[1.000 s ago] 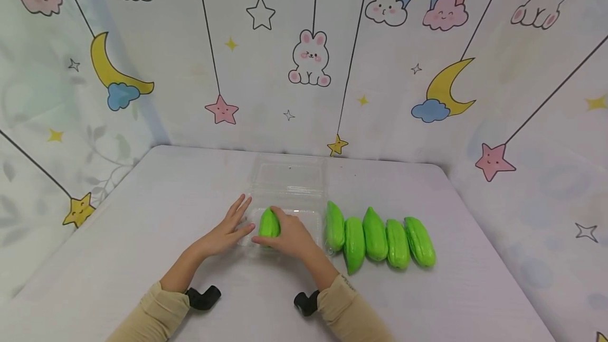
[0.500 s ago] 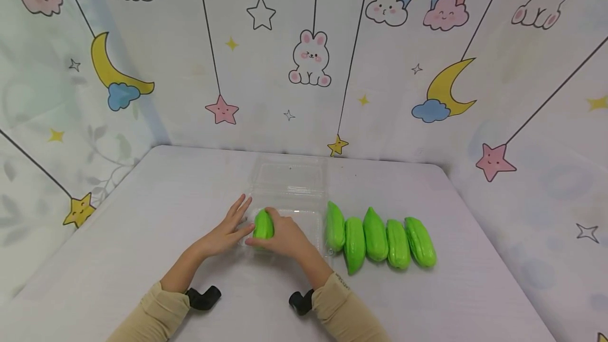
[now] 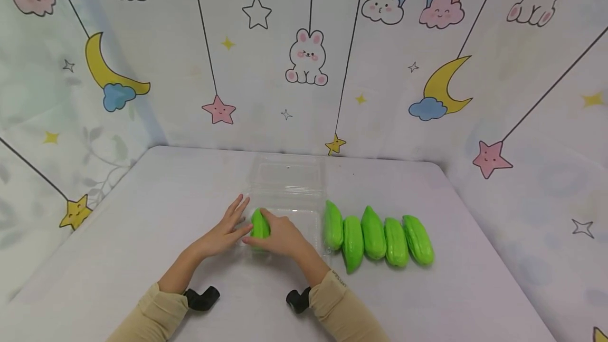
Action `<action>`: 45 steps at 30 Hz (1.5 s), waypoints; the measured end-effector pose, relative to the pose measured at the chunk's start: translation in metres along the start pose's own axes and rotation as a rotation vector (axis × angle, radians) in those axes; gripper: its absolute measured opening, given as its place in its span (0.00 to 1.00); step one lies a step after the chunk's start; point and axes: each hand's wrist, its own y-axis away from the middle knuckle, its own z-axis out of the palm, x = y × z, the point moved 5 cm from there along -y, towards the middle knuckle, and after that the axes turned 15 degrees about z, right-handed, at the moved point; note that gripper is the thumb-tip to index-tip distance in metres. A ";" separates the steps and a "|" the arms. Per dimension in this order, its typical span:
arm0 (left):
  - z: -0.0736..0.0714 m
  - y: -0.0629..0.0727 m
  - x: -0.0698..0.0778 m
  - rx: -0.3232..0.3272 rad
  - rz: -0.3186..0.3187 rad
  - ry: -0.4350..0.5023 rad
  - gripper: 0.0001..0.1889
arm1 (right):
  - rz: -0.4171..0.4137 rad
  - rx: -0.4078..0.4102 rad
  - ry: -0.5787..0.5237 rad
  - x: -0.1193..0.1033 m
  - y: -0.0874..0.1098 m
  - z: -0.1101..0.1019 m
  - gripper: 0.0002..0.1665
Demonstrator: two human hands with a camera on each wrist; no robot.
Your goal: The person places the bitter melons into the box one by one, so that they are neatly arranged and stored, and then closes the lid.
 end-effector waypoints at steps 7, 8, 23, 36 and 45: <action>0.000 0.000 -0.001 -0.007 -0.001 -0.007 0.38 | 0.002 -0.001 0.040 -0.006 0.000 0.000 0.54; 0.000 0.000 0.000 -0.008 -0.001 -0.011 0.38 | 0.002 -0.005 0.042 -0.006 -0.001 0.000 0.54; 0.001 -0.001 -0.001 -0.007 -0.013 0.002 0.36 | -0.066 -0.014 0.082 -0.007 -0.001 -0.001 0.54; 0.002 -0.001 -0.002 -0.009 -0.008 -0.007 0.37 | -0.045 -0.033 0.059 -0.002 0.000 -0.003 0.53; 0.001 -0.001 -0.004 -0.006 -0.001 -0.032 0.37 | -0.069 -0.056 -0.031 0.005 0.001 -0.007 0.45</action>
